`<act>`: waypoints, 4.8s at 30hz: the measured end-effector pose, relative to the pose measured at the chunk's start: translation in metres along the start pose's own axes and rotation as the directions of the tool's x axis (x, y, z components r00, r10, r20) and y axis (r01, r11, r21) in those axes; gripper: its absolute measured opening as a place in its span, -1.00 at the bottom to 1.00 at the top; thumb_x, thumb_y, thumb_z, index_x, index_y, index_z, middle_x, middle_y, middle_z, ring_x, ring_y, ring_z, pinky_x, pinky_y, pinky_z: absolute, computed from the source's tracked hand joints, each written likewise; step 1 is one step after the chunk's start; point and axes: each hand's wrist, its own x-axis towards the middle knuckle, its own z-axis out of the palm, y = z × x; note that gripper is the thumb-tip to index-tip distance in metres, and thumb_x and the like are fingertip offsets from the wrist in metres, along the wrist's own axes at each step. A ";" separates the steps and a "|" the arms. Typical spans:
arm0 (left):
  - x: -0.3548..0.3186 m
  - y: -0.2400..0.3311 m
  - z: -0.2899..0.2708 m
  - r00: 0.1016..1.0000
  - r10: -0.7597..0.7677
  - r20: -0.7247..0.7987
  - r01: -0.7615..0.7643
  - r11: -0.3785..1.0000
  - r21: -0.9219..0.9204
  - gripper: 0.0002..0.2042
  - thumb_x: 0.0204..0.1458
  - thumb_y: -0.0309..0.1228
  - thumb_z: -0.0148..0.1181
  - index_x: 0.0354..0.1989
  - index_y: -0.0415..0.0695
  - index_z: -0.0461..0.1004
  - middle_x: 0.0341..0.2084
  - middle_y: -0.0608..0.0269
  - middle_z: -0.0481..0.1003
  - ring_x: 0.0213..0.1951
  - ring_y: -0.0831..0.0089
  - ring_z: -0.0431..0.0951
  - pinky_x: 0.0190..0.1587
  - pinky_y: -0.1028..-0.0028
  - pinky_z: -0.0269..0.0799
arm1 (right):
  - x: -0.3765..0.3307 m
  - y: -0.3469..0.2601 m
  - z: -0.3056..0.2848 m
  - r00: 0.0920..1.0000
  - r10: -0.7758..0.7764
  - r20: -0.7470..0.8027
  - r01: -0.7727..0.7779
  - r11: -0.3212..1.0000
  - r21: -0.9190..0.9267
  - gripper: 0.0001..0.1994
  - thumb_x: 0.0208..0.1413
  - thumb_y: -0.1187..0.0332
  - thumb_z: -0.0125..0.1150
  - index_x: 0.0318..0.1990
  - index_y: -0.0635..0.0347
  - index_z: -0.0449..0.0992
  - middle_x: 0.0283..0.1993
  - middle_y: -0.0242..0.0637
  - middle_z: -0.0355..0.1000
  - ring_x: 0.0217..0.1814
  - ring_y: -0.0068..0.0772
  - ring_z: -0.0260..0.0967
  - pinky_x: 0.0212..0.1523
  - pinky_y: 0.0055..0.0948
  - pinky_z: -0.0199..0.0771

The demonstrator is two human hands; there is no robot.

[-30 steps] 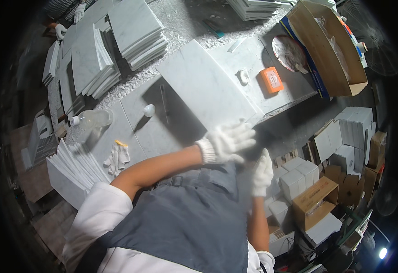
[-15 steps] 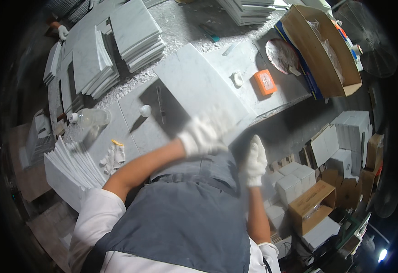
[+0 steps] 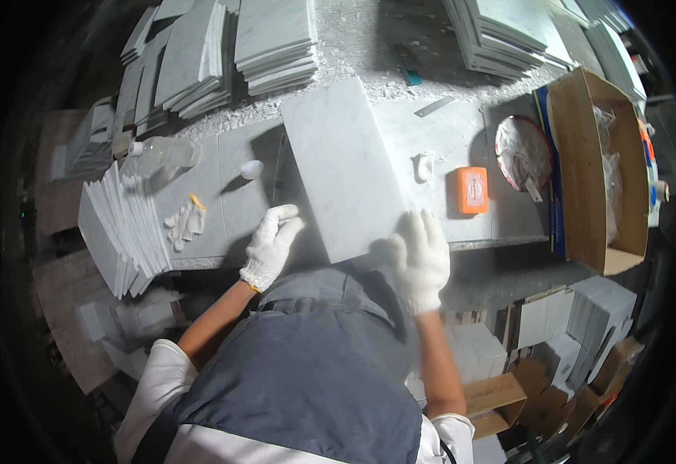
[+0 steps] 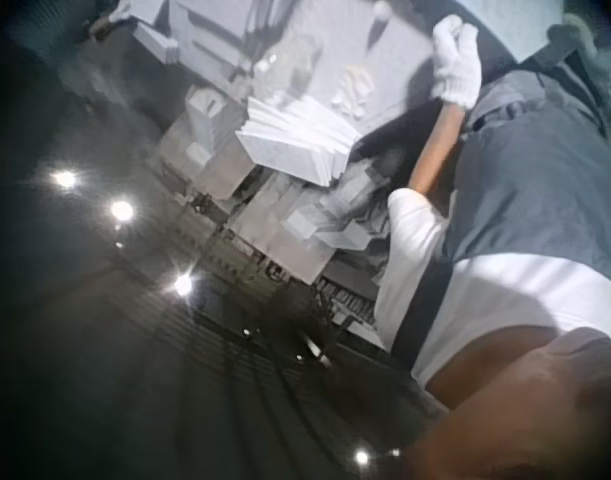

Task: The person repeatedly scrapes the edges of white rectangular stone tiles with a small metal scraper, then wipes the edges with a cloth. The person handles tiles one at a time, rotating them to work different edges, and places finished tiles into a stack.

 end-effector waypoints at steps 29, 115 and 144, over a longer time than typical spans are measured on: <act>-0.005 0.035 0.034 0.888 -0.460 -0.017 0.432 0.846 -0.313 -0.15 0.17 -0.01 0.28 0.35 -0.55 0.14 0.23 -0.15 0.38 0.26 0.25 0.38 0.31 0.41 0.24 | 0.018 -0.019 -0.021 0.963 -0.257 0.083 0.217 0.918 0.332 -0.80 0.14 0.29 0.24 -0.30 0.26 0.49 -0.18 -0.16 0.39 -0.15 -0.08 0.36 -0.17 -0.23 0.39; 0.173 0.064 0.069 0.900 0.360 0.246 -0.284 0.053 0.957 -0.39 0.32 0.04 -0.43 0.48 0.09 0.09 0.52 0.28 0.00 0.53 0.32 -0.11 0.54 0.11 -0.41 | 0.480 0.002 0.143 0.860 0.073 0.504 -0.500 0.312 0.808 -0.65 0.33 0.17 0.22 0.02 0.32 0.60 -0.22 -0.50 0.52 -0.27 -0.71 0.34 -0.25 -0.64 0.36; 0.176 0.064 0.073 0.807 0.589 0.027 -0.423 0.546 0.723 -0.59 0.13 -0.10 0.12 0.11 0.02 0.50 0.25 0.16 0.37 0.27 0.12 0.32 0.39 0.06 0.13 | 0.479 0.010 0.152 0.880 0.068 0.469 -0.466 0.312 0.828 -0.62 0.34 0.12 0.19 0.02 0.30 0.59 -0.18 -0.51 0.51 -0.20 -0.69 0.33 -0.15 -0.60 0.36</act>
